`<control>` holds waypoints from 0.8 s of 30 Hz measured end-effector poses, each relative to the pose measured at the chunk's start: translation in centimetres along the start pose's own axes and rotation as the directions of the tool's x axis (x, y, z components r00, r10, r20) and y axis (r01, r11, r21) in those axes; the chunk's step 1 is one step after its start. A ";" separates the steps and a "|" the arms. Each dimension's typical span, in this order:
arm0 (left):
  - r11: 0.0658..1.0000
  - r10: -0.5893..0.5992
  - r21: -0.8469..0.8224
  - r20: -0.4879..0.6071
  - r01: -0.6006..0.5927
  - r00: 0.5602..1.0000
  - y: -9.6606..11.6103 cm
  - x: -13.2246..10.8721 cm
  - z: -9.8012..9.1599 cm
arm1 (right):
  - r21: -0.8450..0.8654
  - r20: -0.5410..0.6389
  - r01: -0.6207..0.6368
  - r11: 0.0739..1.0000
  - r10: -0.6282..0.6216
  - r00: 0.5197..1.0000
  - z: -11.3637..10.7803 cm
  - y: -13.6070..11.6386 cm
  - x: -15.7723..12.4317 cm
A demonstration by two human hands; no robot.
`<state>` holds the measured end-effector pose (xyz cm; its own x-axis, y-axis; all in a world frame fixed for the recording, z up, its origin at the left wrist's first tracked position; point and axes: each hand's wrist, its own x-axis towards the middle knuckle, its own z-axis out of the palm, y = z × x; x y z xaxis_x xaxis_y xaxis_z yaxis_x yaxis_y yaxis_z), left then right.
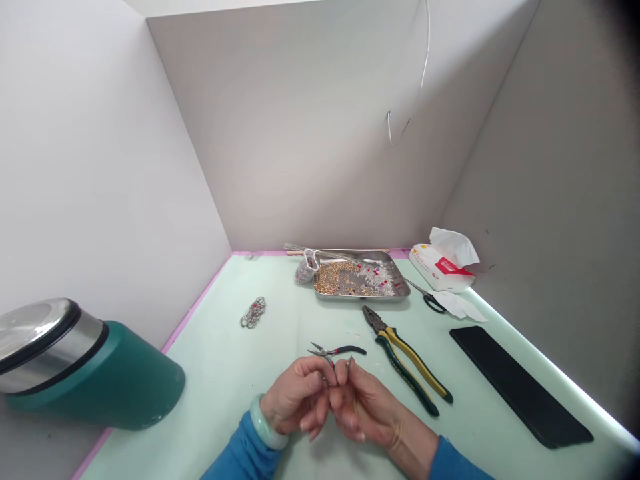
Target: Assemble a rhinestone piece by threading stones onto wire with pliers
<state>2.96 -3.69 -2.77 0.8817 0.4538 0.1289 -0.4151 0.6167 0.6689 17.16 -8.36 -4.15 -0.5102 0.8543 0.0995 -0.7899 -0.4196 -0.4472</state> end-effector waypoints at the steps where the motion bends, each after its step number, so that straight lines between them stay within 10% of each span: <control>1: 1.000 0.003 0.012 -0.010 -0.003 1.000 0.0 0.0 0.0 | -0.019 -0.006 -0.001 1.000 0.001 1.000 0.1 -0.1 0.0; 13: 0.980 0.091 0.196 -0.317 -0.028 0.944 1.1 0.6 0.9 | -0.176 -0.150 0.078 0.981 -0.105 0.983 0.9 -1.1 0.7; 24: 0.991 0.063 0.128 -0.260 -0.030 0.964 1.1 0.7 1.1 | -0.112 -0.133 0.099 0.989 -0.114 0.985 1.9 -1.3 0.8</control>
<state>3.34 -3.39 -1.15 0.7655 0.6430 -0.0240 -0.4093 0.5153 0.7530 17.11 -7.72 -1.81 -0.3670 0.9297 0.0307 -0.7934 -0.2956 -0.5321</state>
